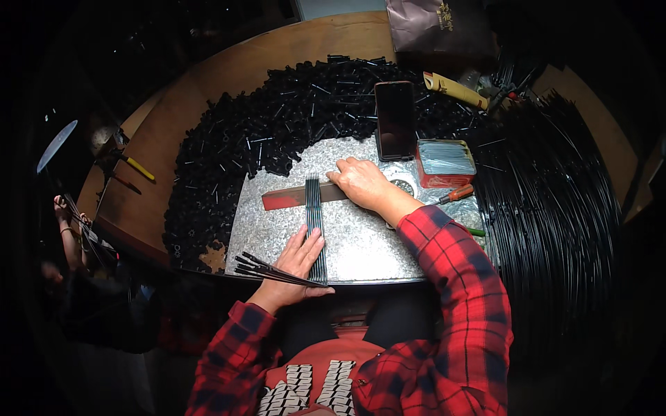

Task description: Assembling, measuring, and inspecting small electronic wire harnesses at a manufacturing workbench.

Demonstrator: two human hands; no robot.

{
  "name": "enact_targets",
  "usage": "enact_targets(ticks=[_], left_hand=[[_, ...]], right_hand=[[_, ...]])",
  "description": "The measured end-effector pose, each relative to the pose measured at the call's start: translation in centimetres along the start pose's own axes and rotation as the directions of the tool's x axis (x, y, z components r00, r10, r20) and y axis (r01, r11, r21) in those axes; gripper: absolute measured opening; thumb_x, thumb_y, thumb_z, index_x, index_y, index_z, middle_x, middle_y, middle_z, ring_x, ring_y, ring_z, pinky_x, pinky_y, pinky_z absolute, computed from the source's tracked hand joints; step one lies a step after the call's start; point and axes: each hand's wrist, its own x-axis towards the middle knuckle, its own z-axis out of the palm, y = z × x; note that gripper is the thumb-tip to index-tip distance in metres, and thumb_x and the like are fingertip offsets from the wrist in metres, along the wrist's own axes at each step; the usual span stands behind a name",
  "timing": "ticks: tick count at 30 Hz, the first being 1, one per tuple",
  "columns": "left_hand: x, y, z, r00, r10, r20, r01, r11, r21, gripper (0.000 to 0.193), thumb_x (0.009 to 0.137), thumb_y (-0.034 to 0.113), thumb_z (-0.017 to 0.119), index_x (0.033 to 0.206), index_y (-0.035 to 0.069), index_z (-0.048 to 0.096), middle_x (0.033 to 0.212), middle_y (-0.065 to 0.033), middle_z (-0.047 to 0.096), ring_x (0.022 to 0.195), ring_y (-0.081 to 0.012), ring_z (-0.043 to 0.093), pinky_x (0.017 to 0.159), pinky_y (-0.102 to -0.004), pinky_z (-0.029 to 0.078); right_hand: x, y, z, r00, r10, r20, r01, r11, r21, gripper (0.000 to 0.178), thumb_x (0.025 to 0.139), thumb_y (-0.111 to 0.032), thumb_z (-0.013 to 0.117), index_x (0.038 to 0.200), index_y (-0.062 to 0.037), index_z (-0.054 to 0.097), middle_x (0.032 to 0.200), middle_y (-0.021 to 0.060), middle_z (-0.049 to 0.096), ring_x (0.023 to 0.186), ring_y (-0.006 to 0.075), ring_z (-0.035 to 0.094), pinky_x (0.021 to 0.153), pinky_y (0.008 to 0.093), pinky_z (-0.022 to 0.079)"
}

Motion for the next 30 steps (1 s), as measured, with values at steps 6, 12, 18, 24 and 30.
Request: enact_targets(ticks=[6, 12, 18, 24, 30], left_hand=[[-0.1, -0.1, 0.1, 1.000, -0.002, 0.001, 0.002, 1.000, 0.004, 0.101, 0.061, 0.054, 0.077, 0.135, -0.002, 0.037, 0.142, -0.0195, 0.035, 0.133, -0.0429, 0.029, 0.108, -0.0519, 0.027], [-0.3, -0.2, 0.0, 0.999, -0.017, 0.050, 0.014, 0.998, 0.055, 0.099, 0.067, 0.060, 0.070, 0.137, 0.000, 0.036, 0.145, -0.0169, 0.031, 0.136, -0.0387, 0.025, 0.110, -0.0476, 0.024], [-0.3, -0.2, -0.1, 0.998, -0.019, 0.054, 0.016, 0.999, 0.042, 0.098, 0.067, 0.059, 0.070, 0.137, 0.001, 0.036, 0.145, -0.0164, 0.031, 0.135, -0.0383, 0.026, 0.110, -0.0473, 0.026], [-0.4, -0.3, 0.2, 0.998, -0.054, 0.039, 0.054, 0.998, -0.019, 0.098, 0.065, 0.056, 0.074, 0.137, 0.002, 0.036, 0.145, -0.0194, 0.030, 0.136, -0.0397, 0.023, 0.110, -0.0496, 0.023], [-0.4, -0.4, 0.0, 0.998, -0.042, 0.042, 0.044, 0.998, -0.038, 0.097, 0.064, 0.055, 0.075, 0.136, 0.003, 0.038, 0.145, -0.0197, 0.030, 0.137, -0.0396, 0.022, 0.111, -0.0493, 0.022]], right_hand=[[0.8, -0.4, 0.1, 1.000, -0.030, 0.001, 0.030, 0.999, 0.013, 0.022, 0.081, -0.011, 0.051, 0.098, -0.0062, 0.064, 0.086, 0.0130, 0.058, 0.085, 0.0286, 0.060, 0.070, 0.0388, 0.050], [0.9, 0.9, 0.2, 0.992, 0.119, 0.036, -0.123, 0.984, 0.131, 0.013, 0.082, -0.007, 0.048, 0.087, -0.0012, 0.058, 0.089, 0.0159, 0.053, 0.089, 0.0326, 0.056, 0.077, 0.0392, 0.047], [0.4, 1.8, 0.2, 0.994, 0.040, 0.100, -0.060, 0.976, 0.212, 0.010, 0.083, -0.007, 0.048, 0.081, 0.0015, 0.053, 0.089, 0.0172, 0.053, 0.088, 0.0346, 0.055, 0.077, 0.0411, 0.046], [0.7, 1.4, -0.6, 0.990, 0.059, 0.128, -0.091, 0.959, 0.270, 0.011, 0.080, -0.007, 0.048, 0.082, 0.0007, 0.056, 0.089, 0.0181, 0.054, 0.090, 0.0354, 0.056, 0.077, 0.0411, 0.047], [0.8, 1.7, -0.1, 0.988, 0.026, 0.155, -0.064, 0.968, 0.242, 0.008, 0.077, -0.004, 0.050, 0.079, 0.0002, 0.057, 0.089, 0.0173, 0.055, 0.090, 0.0346, 0.057, 0.077, 0.0411, 0.047]])
